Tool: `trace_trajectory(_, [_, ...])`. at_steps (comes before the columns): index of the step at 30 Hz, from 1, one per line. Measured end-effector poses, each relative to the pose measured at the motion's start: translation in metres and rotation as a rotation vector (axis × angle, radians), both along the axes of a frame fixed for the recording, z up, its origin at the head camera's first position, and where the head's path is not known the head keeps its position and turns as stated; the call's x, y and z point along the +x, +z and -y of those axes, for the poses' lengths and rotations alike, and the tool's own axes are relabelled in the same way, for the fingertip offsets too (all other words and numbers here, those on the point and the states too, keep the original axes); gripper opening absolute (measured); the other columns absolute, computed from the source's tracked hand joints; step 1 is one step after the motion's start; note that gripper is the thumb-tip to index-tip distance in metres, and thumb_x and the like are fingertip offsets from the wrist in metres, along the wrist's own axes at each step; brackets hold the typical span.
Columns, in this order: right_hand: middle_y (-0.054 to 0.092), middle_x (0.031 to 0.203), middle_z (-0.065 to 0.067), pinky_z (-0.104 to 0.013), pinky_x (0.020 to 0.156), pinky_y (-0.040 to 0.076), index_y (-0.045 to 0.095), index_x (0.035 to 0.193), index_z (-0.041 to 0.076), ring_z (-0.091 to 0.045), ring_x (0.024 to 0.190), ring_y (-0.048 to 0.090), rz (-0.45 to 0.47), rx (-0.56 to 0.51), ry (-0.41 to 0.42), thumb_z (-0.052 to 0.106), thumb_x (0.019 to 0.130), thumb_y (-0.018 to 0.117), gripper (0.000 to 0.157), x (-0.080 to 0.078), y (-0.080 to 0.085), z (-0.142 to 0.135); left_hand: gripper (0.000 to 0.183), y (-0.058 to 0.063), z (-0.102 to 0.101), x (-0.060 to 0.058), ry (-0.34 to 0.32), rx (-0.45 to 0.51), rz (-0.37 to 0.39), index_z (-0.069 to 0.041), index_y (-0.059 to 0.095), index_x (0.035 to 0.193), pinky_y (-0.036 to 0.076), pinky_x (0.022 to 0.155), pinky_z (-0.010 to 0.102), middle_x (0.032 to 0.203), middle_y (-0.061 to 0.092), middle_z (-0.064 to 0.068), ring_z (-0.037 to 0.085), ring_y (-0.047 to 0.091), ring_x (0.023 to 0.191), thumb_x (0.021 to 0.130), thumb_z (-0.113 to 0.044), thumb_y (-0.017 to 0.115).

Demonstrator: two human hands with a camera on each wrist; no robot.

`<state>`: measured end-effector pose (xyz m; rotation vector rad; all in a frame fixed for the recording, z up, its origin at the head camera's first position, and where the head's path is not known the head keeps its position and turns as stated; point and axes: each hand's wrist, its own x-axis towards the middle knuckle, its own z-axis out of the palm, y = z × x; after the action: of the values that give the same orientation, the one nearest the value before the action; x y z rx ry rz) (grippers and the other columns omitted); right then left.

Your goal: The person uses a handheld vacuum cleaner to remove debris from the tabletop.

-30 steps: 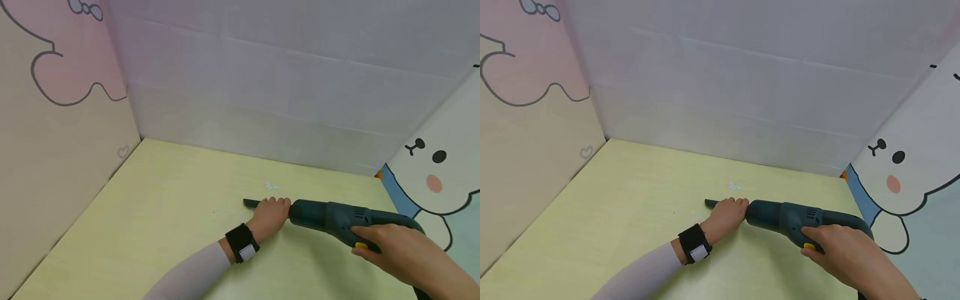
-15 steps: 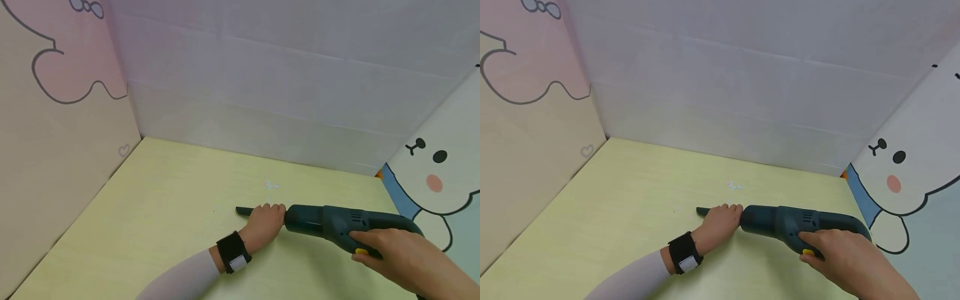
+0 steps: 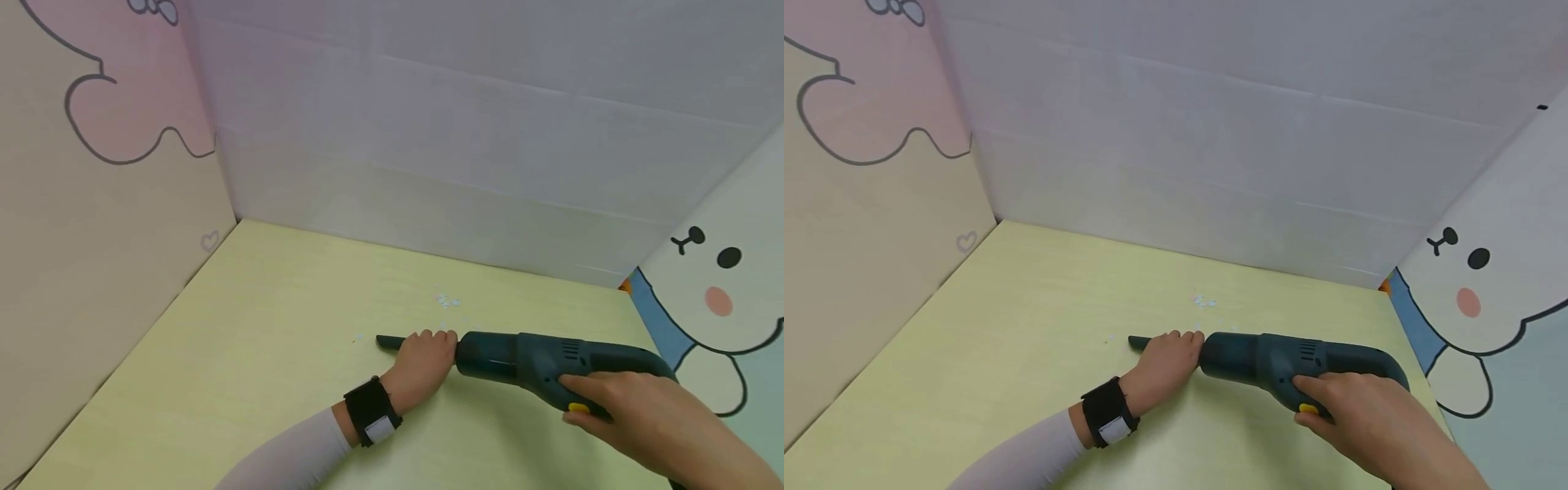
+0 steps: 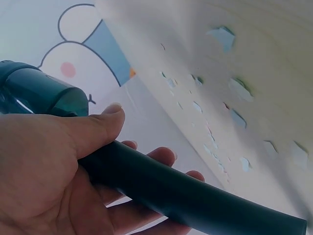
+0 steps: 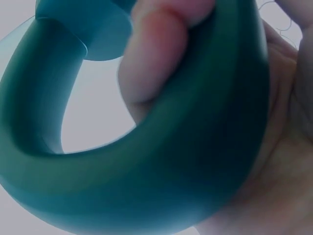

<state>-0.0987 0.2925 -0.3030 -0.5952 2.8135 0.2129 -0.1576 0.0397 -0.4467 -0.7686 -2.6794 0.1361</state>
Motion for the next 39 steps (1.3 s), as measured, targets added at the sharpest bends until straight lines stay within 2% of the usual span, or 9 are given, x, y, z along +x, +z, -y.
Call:
trace_trajectory(2, [0.066,0.091,0.012,-0.046,0.069,0.052,0.067,0.111,0.029,-0.012,0.079,0.061,-0.005,0.002,0.008,0.080,0.068,0.041,0.071,-0.001,0.000,0.003,0.016,0.000,0.002,0.000,0.009,-0.003,-0.008,-0.014,0.054,0.088,0.042,0.048,0.023,0.073,0.056,-0.004,0.011,0.050,0.058,0.089,-0.028,0.061])
trace_trajectory(8, [0.066,0.091,0.012,-0.042,0.067,0.052,0.067,0.111,0.028,-0.011,0.077,0.061,-0.023,-0.013,0.034,0.072,0.072,0.051,0.061,-0.001,0.004,0.014,0.014,0.000,0.008,-0.002,0.025,-0.003,-0.004,-0.013,0.054,0.089,0.042,0.049,0.023,0.073,0.056,-0.004,0.012,0.050,0.059,0.089,-0.026,0.061])
trace_trajectory(14, [0.066,0.092,0.011,-0.043,0.066,0.053,0.066,0.112,0.028,-0.011,0.077,0.061,0.012,-0.018,0.035,0.070,0.072,0.053,0.059,-0.003,0.006,0.018,0.015,0.001,0.012,-0.002,0.032,-0.001,0.020,-0.013,0.053,0.091,0.043,0.050,0.024,0.075,0.057,-0.003,0.013,0.049,0.060,0.088,-0.024,0.063])
trace_trajectory(27, [0.066,0.092,0.012,-0.042,0.066,0.053,0.066,0.112,0.027,-0.011,0.077,0.061,-0.019,-0.046,0.077,0.071,0.075,0.050,0.060,-0.002,0.005,0.020,0.011,-0.001,0.017,0.001,0.027,0.013,-0.005,-0.011,0.053,0.090,0.043,0.051,0.025,0.073,0.057,-0.002,0.013,0.049,0.058,0.091,-0.021,0.059])
trace_trajectory(33, [0.066,0.093,0.012,-0.043,0.067,0.053,0.066,0.112,0.028,-0.011,0.078,0.061,-0.017,-0.036,0.067,0.072,0.074,0.051,0.060,-0.001,0.005,0.018,0.011,-0.002,0.016,0.001,0.012,0.040,-0.017,-0.011,0.053,0.089,0.043,0.050,0.025,0.073,0.056,-0.002,0.013,0.050,0.057,0.090,-0.021,0.059])
trace_trajectory(39, [0.067,0.097,0.010,-0.046,0.071,0.053,0.066,0.111,0.027,-0.016,0.085,0.063,-0.026,-0.048,0.053,0.079,0.072,0.040,0.070,0.003,0.006,0.014,0.009,-0.004,0.011,-0.001,-0.002,0.049,0.016,-0.012,0.054,0.092,0.047,0.054,0.027,0.076,0.059,-0.002,0.015,0.052,0.058,0.091,-0.020,0.058])
